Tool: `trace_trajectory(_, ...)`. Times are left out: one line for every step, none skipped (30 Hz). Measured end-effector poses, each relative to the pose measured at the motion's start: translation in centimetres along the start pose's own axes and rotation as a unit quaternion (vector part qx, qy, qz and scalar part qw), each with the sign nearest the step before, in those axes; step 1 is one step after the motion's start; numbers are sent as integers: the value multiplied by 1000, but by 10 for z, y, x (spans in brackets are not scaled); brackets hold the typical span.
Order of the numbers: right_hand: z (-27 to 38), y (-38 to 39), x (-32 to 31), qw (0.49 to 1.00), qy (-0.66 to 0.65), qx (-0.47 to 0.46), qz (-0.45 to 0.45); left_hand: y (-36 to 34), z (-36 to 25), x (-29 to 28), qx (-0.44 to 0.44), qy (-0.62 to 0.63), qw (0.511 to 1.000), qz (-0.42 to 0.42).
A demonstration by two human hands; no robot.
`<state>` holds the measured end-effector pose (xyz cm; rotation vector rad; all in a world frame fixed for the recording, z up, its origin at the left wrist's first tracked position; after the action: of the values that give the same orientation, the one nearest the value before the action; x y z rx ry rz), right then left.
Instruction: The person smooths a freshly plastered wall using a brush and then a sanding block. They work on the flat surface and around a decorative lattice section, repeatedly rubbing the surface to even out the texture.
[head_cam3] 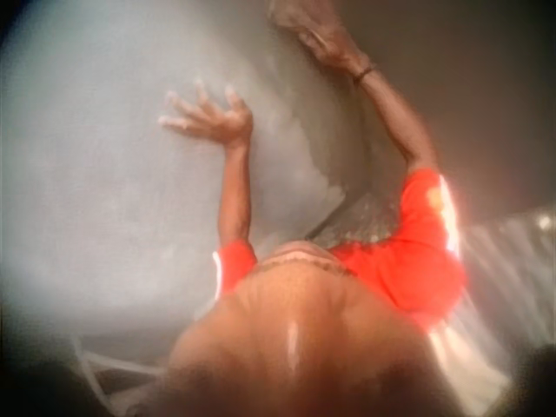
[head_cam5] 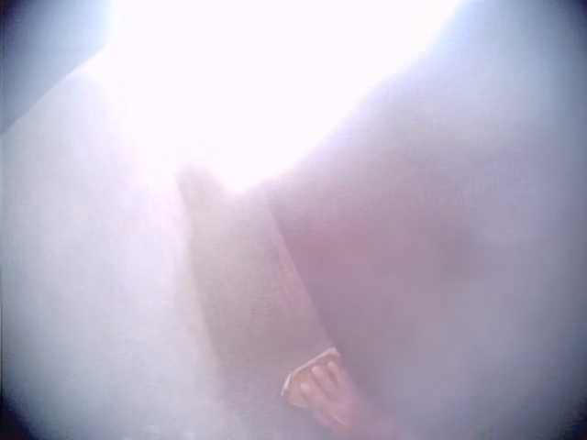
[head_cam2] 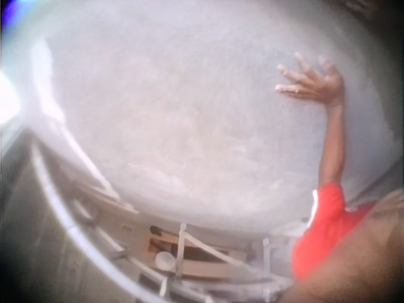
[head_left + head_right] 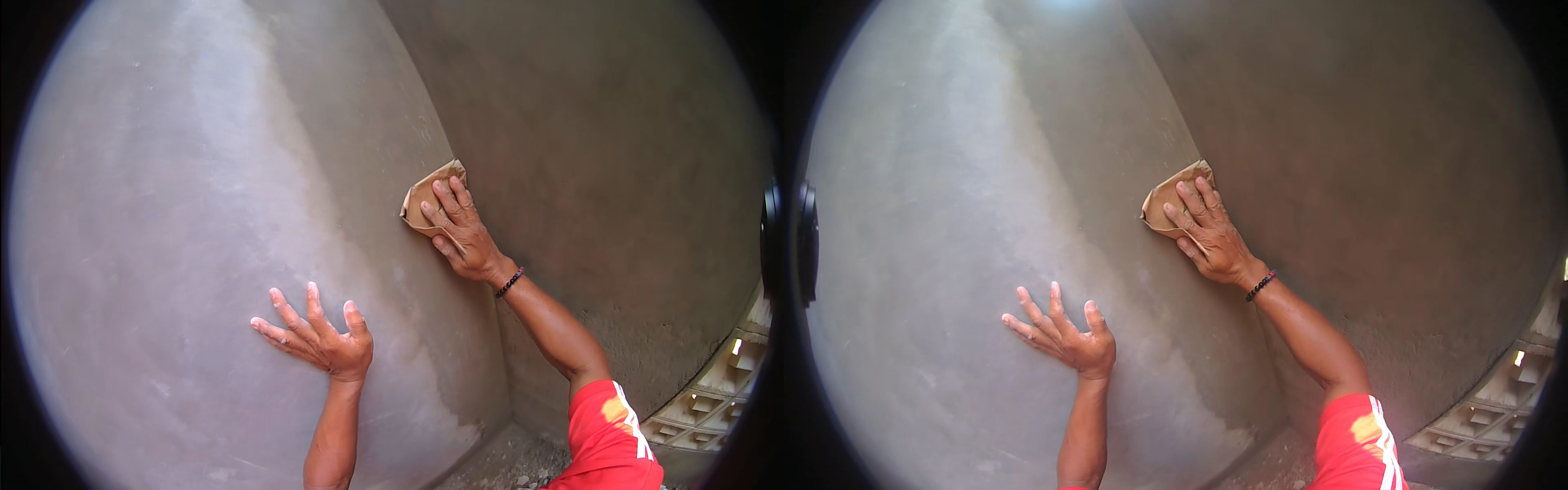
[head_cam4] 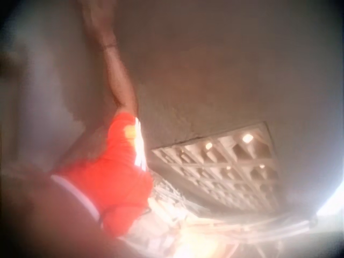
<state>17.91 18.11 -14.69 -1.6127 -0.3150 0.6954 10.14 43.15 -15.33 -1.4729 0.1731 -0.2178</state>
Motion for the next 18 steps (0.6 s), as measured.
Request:
trace_trajectory(1,2,4,1000,3,10,0,3,0,-2,3,-3,1000,6)
trace_trajectory(2,-33,-1,1000,8,-4,-25,-5,2,0,7,-4,1000,-2)
trace_trajectory(6,-73,-3,999,6,-12,-40,-3,5,-1,8,-10,1000,2)
trace_trajectory(11,-113,-7,996,15,-42,-71,-2,7,0,7,-13,1000,3)
trace_trajectory(13,-157,-14,992,25,-70,-102,-2,6,1,7,-13,1000,5)
trace_trajectory(13,-205,-31,984,38,-103,-142,-3,3,0,7,-9,1000,5)
trace_trajectory(11,-250,-45,975,43,-135,-174,-4,1,0,7,-5,1000,3)
trace_trajectory(9,-283,-54,972,45,-143,-181,-4,-1,1,7,-5,1000,5)
trace_trajectory(13,-310,-70,974,42,-142,-172,-5,-5,2,6,2,1000,4)
trace_trajectory(17,-329,-78,977,22,-135,-163,-4,-5,1,7,-1,1000,3)
trace_trajectory(16,-336,-83,979,10,-130,-154,-3,-4,4,7,0,1000,8)
trace_trajectory(18,-336,-82,981,-1,-128,-148,-2,-2,3,5,-2,1000,10)
trace_trajectory(18,-329,-80,982,-9,-122,-143,-1,0,1,1,-2,1000,7)
trace_trajectory(16,-318,-77,984,-15,-112,-140,-2,1,0,-1,-2,1000,1)
trace_trajectory(12,-299,-69,987,-20,-94,-132,-2,2,-1,-4,-2,1000,-4)
trace_trajectory(5,-276,-67,990,-16,-69,-124,-3,0,0,-6,-6,1000,3)
trace_trajectory(-1,-247,-53,992,-24,-43,-113,-2,2,1,-6,-18,1000,10)
trace_trajectory(-4,-212,-35,995,-31,-14,-89,1,4,1,-5,-30,999,19)
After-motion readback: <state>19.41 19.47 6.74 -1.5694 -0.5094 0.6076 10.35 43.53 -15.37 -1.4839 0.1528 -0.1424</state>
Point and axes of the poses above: each hand's wrist, its own y-axis away from the middle knuckle, its own x-axis out of the palm, z = x × y, the point moved 9 cm from there along -y, towards the middle knuckle, and after that the axes turned 2 degrees about x, right-handed, at the moved point
